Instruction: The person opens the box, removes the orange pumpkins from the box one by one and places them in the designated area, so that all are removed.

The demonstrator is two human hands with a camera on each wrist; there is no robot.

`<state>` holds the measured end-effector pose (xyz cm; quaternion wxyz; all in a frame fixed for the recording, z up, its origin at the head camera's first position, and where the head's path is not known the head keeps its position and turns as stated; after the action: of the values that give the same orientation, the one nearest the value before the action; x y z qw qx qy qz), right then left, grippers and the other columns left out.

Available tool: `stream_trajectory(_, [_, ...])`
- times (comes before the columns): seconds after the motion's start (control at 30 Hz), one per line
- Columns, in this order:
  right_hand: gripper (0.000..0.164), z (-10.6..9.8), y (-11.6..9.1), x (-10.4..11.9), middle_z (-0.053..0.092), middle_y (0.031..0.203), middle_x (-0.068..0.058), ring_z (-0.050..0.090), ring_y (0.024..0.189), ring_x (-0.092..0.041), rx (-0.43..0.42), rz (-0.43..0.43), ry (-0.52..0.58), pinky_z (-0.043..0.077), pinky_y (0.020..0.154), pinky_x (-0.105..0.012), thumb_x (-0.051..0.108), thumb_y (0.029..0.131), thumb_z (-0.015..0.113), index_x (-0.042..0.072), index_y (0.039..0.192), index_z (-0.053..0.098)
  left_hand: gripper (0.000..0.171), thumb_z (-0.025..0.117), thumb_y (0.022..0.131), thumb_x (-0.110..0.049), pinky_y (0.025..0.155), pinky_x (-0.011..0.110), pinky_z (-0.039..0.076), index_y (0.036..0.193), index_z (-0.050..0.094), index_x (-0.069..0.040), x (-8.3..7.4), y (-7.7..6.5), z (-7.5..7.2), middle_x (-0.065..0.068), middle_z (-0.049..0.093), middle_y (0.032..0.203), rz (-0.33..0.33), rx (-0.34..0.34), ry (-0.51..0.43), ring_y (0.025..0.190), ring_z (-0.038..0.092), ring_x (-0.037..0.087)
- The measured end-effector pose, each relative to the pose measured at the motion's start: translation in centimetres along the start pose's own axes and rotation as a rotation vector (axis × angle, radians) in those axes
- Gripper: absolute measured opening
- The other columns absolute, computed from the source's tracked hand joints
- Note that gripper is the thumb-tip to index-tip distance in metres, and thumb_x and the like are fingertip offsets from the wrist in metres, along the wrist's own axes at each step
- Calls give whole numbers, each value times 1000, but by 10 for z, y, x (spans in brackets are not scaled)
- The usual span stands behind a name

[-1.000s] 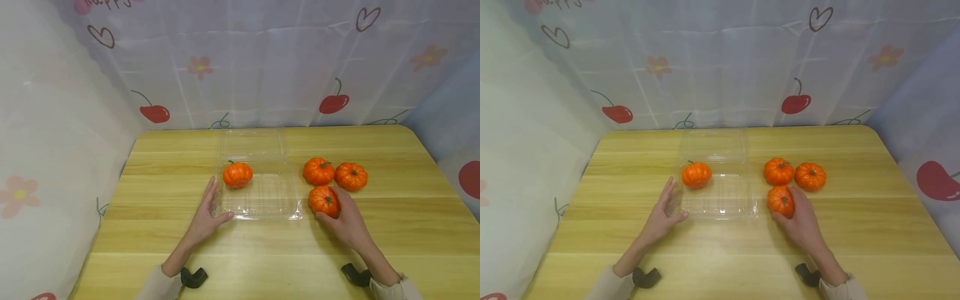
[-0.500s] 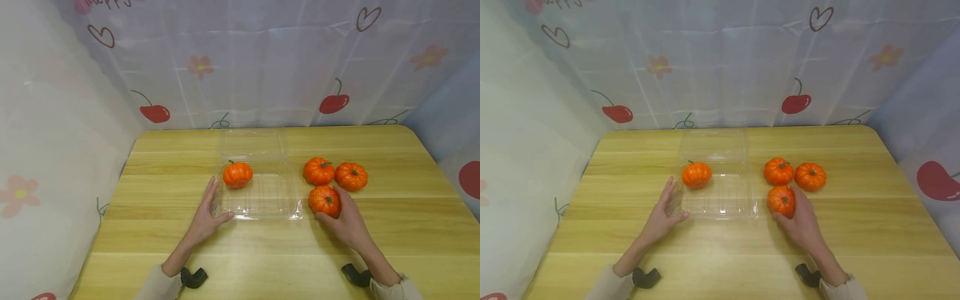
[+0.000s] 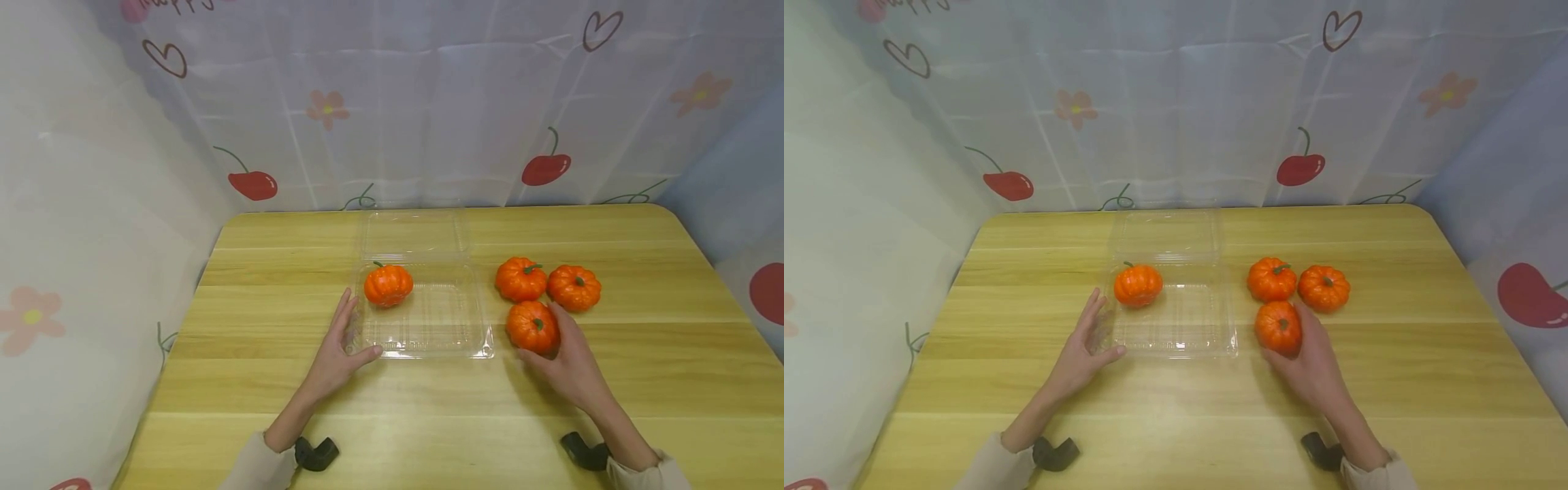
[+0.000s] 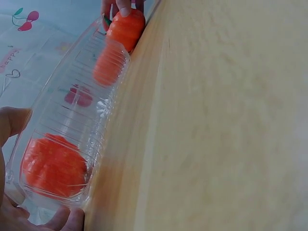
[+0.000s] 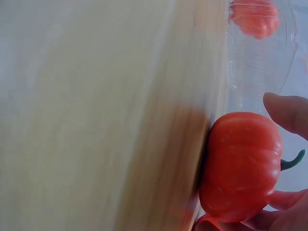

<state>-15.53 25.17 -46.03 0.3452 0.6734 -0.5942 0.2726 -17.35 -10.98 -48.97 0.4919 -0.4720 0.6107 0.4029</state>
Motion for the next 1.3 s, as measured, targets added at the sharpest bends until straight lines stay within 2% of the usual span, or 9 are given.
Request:
stream_trajectory(0.33, [88,-5,-6,13,30,145,-39,28,132,-57,-45,-40,0,22,105,-73,2,74,84,-14,143,31,97,81,83,-12,116,49,25,158,19,-10,1,1,0,-10,1,164,3,-1,-12,148,15,30])
stream_trajectory(0.5, [85,-7,-15,30,22,154,-33,19,139,-54,-82,-27,11,15,107,-73,4,77,82,-10,146,33,96,80,83,-11,115,49,25,158,19,-10,1,2,0,-10,1,164,7,0,-9,147,16,31])
stream_trajectory(0.6, [77,-5,-16,46,25,154,-30,22,139,-51,-97,-57,56,17,108,-71,2,80,79,-9,143,38,97,80,83,-11,115,49,26,158,18,-10,0,2,0,-11,1,164,3,2,-10,147,17,31])
stream_trajectory(0.67, [68,-2,-13,57,33,151,-27,32,134,-47,-96,-84,80,26,105,-66,2,83,77,-7,140,43,97,80,84,-11,116,49,25,158,18,-10,-1,1,0,-11,1,164,-2,2,-8,148,16,30])
stream_trajectory(0.77, [55,6,-5,71,42,147,-22,39,131,-41,-80,-106,110,33,101,-60,5,87,74,-4,136,50,97,80,84,-12,116,48,23,158,18,-10,-1,0,0,-11,0,164,-6,1,-6,148,15,29])
stream_trajectory(0.87, [47,14,5,85,46,144,-20,40,131,-40,-79,-122,96,33,101,-62,10,90,72,-2,132,55,97,80,84,-13,117,48,21,158,18,-10,-1,0,1,-10,0,164,-6,4,-5,148,14,29])
stream_trajectory(1.0, [44,22,19,103,47,143,-20,39,132,-40,-99,-156,69,32,103,-64,12,90,72,-2,129,57,96,80,84,-14,117,48,22,158,18,-9,0,0,2,-10,0,164,-2,10,-4,148,14,28])
stream_trajectory(1.07, [44,29,26,110,48,142,-18,42,130,-37,-76,-164,93,34,103,-61,13,91,72,-1,130,57,96,80,84,-14,117,47,22,158,19,-10,1,0,1,-10,1,164,1,6,-4,148,15,28])
stream_trajectory(1.3, [49,62,48,130,52,139,-15,47,126,-33,93,-159,182,40,104,-50,20,91,72,1,134,55,96,81,83,-15,116,47,24,158,20,-10,4,0,-1,-11,2,164,4,1,-7,148,16,28])
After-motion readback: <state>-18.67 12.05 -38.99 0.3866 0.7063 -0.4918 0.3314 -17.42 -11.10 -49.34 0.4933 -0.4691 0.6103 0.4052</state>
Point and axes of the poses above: each hand's wrist, its own y-axis towards the middle knuckle, its own z-axis out of the palm, x = y × z, the point moved 8 cm from there along y, towards the middle knuckle
